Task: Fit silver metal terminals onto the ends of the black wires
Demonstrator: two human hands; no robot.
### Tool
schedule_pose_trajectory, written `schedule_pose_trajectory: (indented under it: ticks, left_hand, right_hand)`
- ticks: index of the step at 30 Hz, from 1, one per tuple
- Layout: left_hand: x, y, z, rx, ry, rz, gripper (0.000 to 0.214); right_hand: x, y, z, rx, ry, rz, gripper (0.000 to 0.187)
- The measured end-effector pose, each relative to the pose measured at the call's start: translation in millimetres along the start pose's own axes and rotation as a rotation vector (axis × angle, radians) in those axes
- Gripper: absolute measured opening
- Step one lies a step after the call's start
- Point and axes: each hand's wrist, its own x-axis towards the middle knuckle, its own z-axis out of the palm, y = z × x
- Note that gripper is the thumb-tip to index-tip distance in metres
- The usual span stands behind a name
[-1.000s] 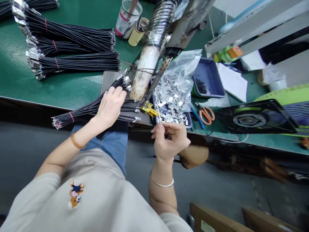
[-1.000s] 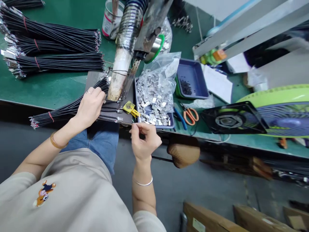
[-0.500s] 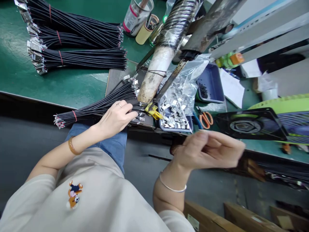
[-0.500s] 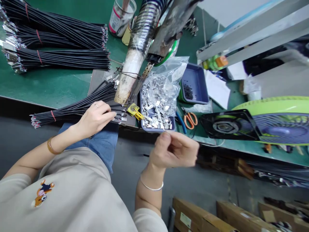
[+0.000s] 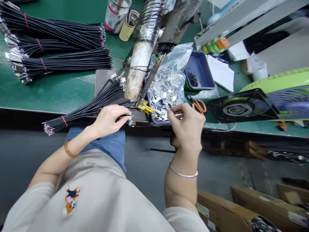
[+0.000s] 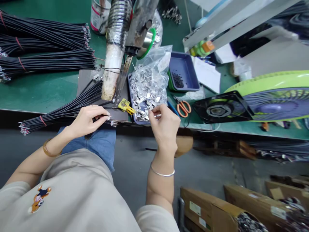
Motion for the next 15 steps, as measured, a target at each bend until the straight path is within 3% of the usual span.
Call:
schedule_pose_trajectory:
  ticks: [3,8,15]
  left_hand:
    - [1.0,1.5,-1.4,0.012,-0.011,0.014,0.016]
    - [2.7,-1.2,-3.3,0.055,-0.042,0.047,0.016]
    - [8.8,3.8,-10.1,-0.067,-0.029,-0.064,0.015]
  right_hand:
    - [4.6,5.1,5.5,0.025,-0.039,0.043,0.014]
    - [17.8,8.8,11.9,0.002,-0.178,-0.035,0.015]
    - [22.6,4.9,8.6,-0.023,-0.064,-0.003,0.013]
